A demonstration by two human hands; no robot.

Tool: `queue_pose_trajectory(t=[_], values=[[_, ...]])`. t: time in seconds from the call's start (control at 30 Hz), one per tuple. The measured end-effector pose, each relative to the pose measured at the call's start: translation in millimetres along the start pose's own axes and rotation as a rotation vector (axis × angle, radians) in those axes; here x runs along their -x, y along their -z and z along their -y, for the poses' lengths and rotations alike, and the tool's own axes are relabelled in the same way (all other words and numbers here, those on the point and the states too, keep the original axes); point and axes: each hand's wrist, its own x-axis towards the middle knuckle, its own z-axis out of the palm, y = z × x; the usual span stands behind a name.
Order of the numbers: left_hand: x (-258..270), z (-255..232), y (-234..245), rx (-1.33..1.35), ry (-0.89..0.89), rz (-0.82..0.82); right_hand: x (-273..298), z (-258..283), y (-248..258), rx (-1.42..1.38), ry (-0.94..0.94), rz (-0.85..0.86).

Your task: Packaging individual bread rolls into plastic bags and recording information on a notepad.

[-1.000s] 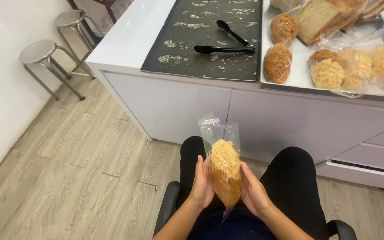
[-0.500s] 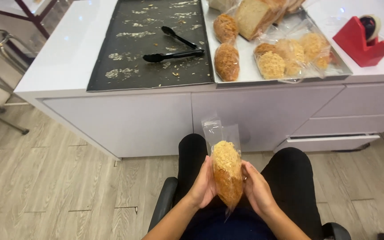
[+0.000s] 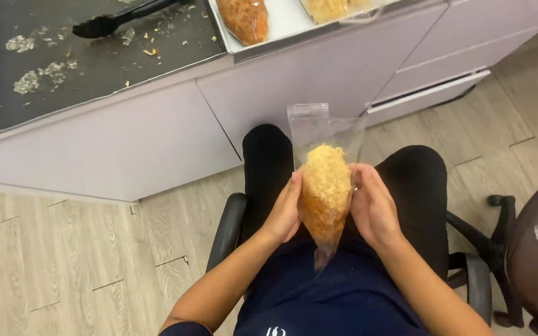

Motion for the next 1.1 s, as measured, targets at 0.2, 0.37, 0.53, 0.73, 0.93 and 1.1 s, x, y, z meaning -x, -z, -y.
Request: queue_pose_trajectory(t=[0.2,0.37,0.53,0.73,0.93,1.1], values=[[-3.3,-7.1,-13.4,0.081,0.000,-0.020,-8.5,-9.8,16.2,-0.115,0.009,-0.064],[-2.1,5.0,-7.6,0.072,-0.009,-0.081,-1.3,15.4,-5.7,-0.093,0.038,0.005],[11.3,-1.6,-7.5,0.078,-0.026,-0.112,-6.4,4.9,-5.2,-0.115,-0.007,-0.018],[25.9,18.2,14.3,0.119,-0.034,-0.085,-9.8,9.7,-22.2,-0.086,-0.130,0.047],[47.7,37.5,26.4,0.166,-0.065,-0.122,-29.0,-1.2,-32.1,-0.098,-0.258,0.245],[65.8,50.8,48.2,0.233,-0.104,-0.141,-39.0,-0.6,-57.7,-0.088,-0.408,0.435]])
